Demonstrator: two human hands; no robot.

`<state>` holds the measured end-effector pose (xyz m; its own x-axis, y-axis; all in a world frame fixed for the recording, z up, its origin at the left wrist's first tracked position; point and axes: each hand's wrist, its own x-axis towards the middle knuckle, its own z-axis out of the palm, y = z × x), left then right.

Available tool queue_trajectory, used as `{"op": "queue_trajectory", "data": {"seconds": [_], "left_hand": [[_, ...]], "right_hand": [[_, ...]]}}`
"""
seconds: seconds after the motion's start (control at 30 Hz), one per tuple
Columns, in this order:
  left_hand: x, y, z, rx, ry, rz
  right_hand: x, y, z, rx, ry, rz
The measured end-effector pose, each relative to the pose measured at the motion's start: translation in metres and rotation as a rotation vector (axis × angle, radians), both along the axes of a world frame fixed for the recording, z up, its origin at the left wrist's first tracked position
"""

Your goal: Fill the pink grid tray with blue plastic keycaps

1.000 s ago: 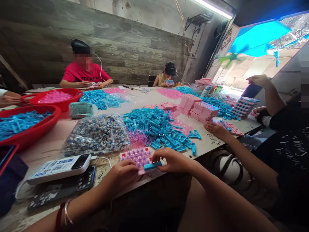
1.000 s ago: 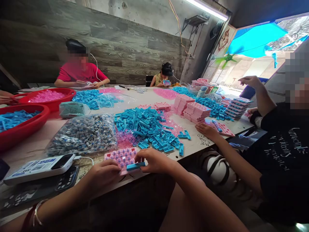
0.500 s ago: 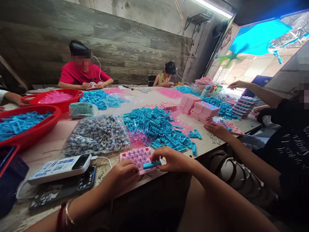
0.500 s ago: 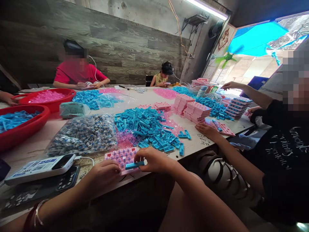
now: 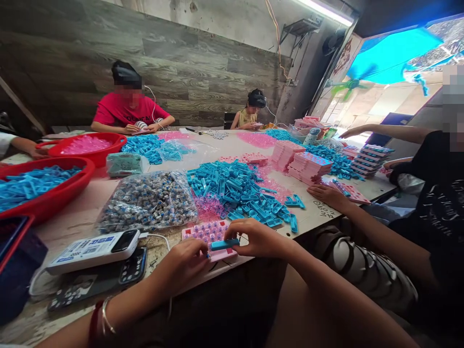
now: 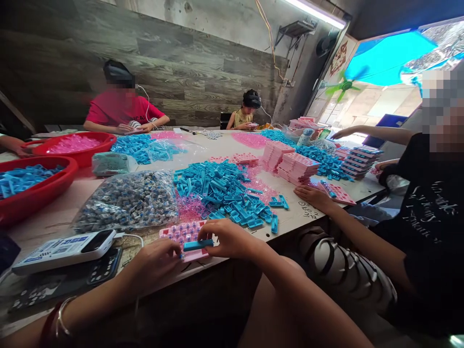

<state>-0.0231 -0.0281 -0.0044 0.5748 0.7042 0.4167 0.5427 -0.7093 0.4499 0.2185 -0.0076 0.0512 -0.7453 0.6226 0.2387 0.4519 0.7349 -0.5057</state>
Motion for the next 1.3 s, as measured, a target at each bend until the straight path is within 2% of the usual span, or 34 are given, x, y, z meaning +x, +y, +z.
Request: {"op": "queue_trajectory", "data": {"seconds": [0.2,0.6,0.73,0.93,1.1,1.3], "left_hand": [[-0.003,-0.004,0.001,0.027,0.048,-0.029],[0.002,-0.002,0.003,0.113,-0.031,-0.116],[0.001,-0.002,0.003,0.071,0.010,-0.100],[-0.004,-0.003,0.006,-0.005,-0.003,0.002],[-0.004,-0.004,0.009,0.015,-0.020,-0.009],[-0.002,-0.004,0.012,0.002,0.108,0.005]], "right_hand": [[-0.001,0.000,0.001,-0.004,-0.004,-0.004],[0.000,0.001,0.001,-0.001,0.013,-0.007],[0.001,0.001,0.001,-0.002,0.015,-0.003],[-0.006,-0.003,-0.001,0.016,0.037,0.008],[-0.023,-0.008,-0.011,0.103,0.087,-0.009],[-0.036,-0.010,-0.019,0.159,0.072,-0.021]]}}
